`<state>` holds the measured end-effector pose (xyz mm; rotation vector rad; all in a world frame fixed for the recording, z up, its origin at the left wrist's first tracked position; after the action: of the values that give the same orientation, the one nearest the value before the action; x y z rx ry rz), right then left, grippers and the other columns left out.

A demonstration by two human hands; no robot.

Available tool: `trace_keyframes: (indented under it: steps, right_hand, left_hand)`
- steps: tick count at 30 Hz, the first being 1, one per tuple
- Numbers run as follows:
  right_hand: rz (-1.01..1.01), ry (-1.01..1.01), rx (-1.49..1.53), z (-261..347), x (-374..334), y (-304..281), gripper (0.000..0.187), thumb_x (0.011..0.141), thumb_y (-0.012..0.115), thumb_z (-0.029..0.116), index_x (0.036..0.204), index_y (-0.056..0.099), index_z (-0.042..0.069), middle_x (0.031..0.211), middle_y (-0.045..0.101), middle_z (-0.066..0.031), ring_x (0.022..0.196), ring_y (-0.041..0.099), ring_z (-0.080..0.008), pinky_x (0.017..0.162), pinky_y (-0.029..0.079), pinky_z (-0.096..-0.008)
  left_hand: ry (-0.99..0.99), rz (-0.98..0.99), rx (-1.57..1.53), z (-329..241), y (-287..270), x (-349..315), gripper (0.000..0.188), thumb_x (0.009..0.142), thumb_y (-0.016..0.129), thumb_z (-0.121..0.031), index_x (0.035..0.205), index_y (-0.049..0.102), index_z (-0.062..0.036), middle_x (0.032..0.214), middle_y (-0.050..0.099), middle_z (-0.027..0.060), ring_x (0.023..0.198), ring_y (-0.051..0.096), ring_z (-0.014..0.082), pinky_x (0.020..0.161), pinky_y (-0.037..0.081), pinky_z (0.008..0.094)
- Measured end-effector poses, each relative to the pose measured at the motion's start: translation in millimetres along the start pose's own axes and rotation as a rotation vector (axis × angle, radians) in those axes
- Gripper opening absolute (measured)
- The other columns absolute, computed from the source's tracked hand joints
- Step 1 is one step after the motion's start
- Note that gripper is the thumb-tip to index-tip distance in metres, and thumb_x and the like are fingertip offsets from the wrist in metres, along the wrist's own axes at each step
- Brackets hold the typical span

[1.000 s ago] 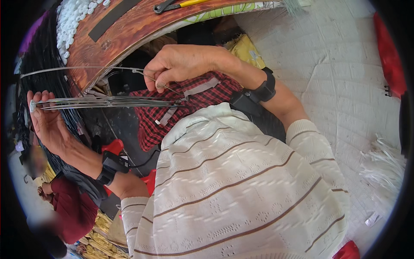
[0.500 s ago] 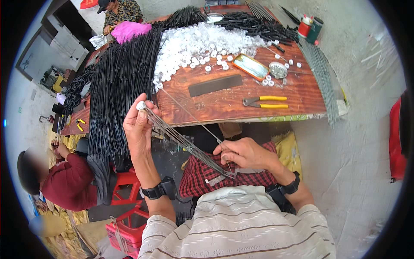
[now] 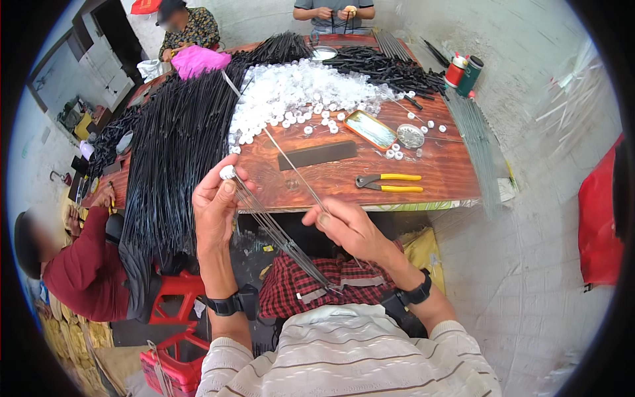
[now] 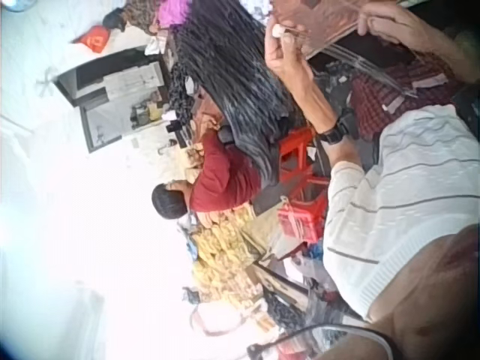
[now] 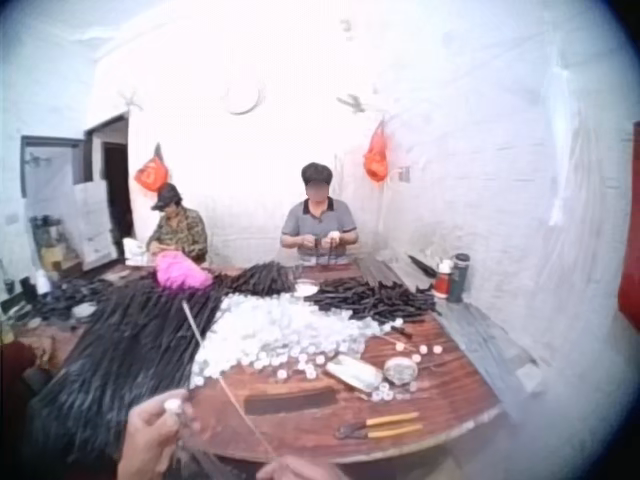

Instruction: The recorder is seen threading umbrella ribs through a plastic central component and securing them.

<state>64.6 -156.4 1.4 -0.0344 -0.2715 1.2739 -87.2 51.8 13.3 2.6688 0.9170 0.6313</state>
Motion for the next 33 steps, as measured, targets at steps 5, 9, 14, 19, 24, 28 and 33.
trace_keyframes:
  steps: [5,9,14,19,24,28,33]
  right_hand:
    - [-0.204,-0.197,0.017,13,38,7,0.013,0.093,0.062,0.013,0.099,0.062,0.002,0.069,0.052,0.0046,0.058,0.042,-0.0012,0.052,0.035,-0.0203]
    - [-0.249,-0.145,0.053,19,46,18,0.012,0.086,0.071,0.008,0.094,0.064,0.001,0.065,0.052,0.0059,0.057,0.042,-0.0004,0.050,0.034,-0.0204]
    - [-0.375,-0.264,-0.153,13,46,30,0.016,0.081,0.074,0.012,0.085,0.063,0.001,0.054,0.051,-0.0035,0.047,0.051,-0.0111,0.047,0.039,-0.0285]
    - [-0.425,-0.310,-0.214,15,43,33,0.016,0.080,0.075,0.012,0.082,0.063,0.001,0.057,0.057,-0.0044,0.049,0.054,-0.0110,0.047,0.041,-0.0286]
    - [-0.454,-0.354,-0.225,12,45,37,0.017,0.080,0.076,0.012,0.081,0.063,0.001,0.057,0.057,-0.0028,0.050,0.052,-0.0074,0.046,0.039,-0.0268]
    - [-0.460,-0.357,-0.237,14,46,40,0.017,0.079,0.076,0.013,0.080,0.062,0.003,0.058,0.059,-0.0041,0.049,0.054,-0.0108,0.046,0.041,-0.0287]
    - [-0.479,-0.380,-0.337,16,46,43,0.019,0.078,0.072,0.013,0.073,0.055,0.005,0.065,0.064,-0.0095,0.052,0.063,-0.0267,0.047,0.047,-0.0371]
  left_hand:
    - [-0.020,0.071,-0.019,3,18,0,0.054,0.089,0.070,-0.015,0.133,0.049,0.0072,0.101,0.066,0.0103,0.088,0.068,0.0182,0.078,0.058,0.0301]
    - [-0.019,0.077,-0.035,1,26,-2,0.051,0.089,0.069,-0.014,0.132,0.051,0.0069,0.102,0.067,0.0132,0.089,0.068,0.0200,0.080,0.057,0.0309]
    - [-0.026,0.084,-0.061,5,29,-3,0.052,0.089,0.070,-0.015,0.132,0.051,0.0064,0.103,0.067,0.0127,0.091,0.067,0.0192,0.083,0.056,0.0306]
    - [-0.033,0.073,-0.045,8,23,-3,0.053,0.088,0.071,-0.016,0.132,0.052,0.0060,0.104,0.067,0.0120,0.093,0.067,0.0177,0.084,0.055,0.0295]
    - [-0.047,0.083,-0.049,8,20,-3,0.053,0.089,0.071,-0.016,0.133,0.051,0.0060,0.106,0.067,0.0121,0.094,0.066,0.0163,0.085,0.054,0.0292]
    - [-0.023,0.110,-0.082,9,21,-1,0.055,0.090,0.070,-0.016,0.135,0.049,0.0066,0.108,0.067,0.0125,0.095,0.066,0.0172,0.086,0.054,0.0301]
    - [-0.034,0.132,-0.113,13,14,1,0.056,0.090,0.070,-0.018,0.136,0.047,0.0067,0.107,0.066,0.0121,0.095,0.066,0.0185,0.087,0.055,0.0326]
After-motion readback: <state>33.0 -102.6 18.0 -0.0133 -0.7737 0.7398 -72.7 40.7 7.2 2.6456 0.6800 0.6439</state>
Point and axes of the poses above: each hand's wrist, its own x-axis towards the middle knuckle, its own y-axis out of the palm, z = x × y, the point moved 1 cm from there along x, towards the middle knuckle
